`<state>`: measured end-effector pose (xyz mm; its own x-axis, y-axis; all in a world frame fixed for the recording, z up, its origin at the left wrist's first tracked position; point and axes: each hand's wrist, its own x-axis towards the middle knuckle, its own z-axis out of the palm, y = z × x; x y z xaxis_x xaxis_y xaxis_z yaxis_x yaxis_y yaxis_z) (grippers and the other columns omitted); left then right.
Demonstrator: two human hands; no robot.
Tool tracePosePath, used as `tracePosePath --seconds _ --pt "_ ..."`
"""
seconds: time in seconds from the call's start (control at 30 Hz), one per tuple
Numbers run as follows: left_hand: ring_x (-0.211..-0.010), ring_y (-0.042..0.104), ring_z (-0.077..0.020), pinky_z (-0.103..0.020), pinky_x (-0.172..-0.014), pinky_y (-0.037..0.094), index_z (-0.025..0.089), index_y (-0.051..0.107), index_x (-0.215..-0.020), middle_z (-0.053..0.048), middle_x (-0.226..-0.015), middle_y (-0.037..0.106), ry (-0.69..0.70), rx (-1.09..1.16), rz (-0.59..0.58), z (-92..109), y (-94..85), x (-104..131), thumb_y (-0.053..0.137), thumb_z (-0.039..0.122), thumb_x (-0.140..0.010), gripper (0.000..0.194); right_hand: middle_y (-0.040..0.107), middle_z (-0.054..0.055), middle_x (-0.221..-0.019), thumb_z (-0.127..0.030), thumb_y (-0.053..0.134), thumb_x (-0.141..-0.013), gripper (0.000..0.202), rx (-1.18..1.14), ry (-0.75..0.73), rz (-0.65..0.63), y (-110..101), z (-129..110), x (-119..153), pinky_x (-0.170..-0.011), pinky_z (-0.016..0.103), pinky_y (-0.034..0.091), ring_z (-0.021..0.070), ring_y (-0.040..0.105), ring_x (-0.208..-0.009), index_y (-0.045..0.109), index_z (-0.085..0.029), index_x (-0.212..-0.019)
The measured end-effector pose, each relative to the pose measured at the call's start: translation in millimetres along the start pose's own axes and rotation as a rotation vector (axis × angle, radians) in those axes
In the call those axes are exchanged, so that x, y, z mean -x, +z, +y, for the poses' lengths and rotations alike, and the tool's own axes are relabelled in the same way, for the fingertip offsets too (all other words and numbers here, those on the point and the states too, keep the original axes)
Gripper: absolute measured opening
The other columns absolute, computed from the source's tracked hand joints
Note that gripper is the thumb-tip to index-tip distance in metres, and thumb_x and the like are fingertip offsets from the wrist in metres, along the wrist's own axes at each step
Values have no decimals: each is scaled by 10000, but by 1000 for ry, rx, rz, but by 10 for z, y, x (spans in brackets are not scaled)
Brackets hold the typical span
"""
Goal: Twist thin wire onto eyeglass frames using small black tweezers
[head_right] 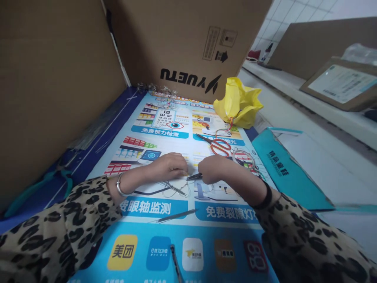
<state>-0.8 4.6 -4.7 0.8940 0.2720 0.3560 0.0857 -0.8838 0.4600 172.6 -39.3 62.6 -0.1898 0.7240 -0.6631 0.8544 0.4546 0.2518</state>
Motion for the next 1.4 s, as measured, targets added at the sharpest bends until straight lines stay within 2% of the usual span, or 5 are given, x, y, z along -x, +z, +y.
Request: tracePosePath --seconds 0.2,0.47,0.8,1.13,1.4 --pt "-767 535 -125 -235 -727 385 178 610 -778 -10 -774 619 35 -3 22 2 25 12 460 227 -846 172 666 131 -765 -270 477 -670 294 53 5 -37 -32 -26 -64 -512 279 385 214 605 -649 693 -128 -810" --pt "-777 542 -126 -234 -739 380 182 616 -801 -6 -785 621 14 5 23 3 18 15 465 225 -845 163 672 159 -817 -303 469 -732 311 89 85 90 -28 -139 65 -587 304 418 246 627 -747 685 -113 -850" --pt "-761 512 -120 -231 -728 364 171 588 -796 -8 -776 600 23 37 -9 36 -10 9 420 194 -856 180 675 170 -818 -116 440 -717 267 125 179 175 -44 -214 169 -597 357 454 293 638 -783 677 -115 -839" --pt "-808 488 -147 -259 -746 363 173 555 -803 -24 -801 577 -128 75 -22 56 13 -15 382 209 -866 188 668 148 -717 -56 384 -746 277 165 179 358 34 -272 237 -530 323 423 269 640 -675 652 -118 -724" --pt "-808 487 -135 -255 -755 377 163 515 -767 -28 -809 535 -250 292 69 50 3 -20 405 201 -847 141 667 138 -696 -74 398 -750 264 128 170 378 147 -179 145 -528 306 408 255 638 -654 653 -131 -710"
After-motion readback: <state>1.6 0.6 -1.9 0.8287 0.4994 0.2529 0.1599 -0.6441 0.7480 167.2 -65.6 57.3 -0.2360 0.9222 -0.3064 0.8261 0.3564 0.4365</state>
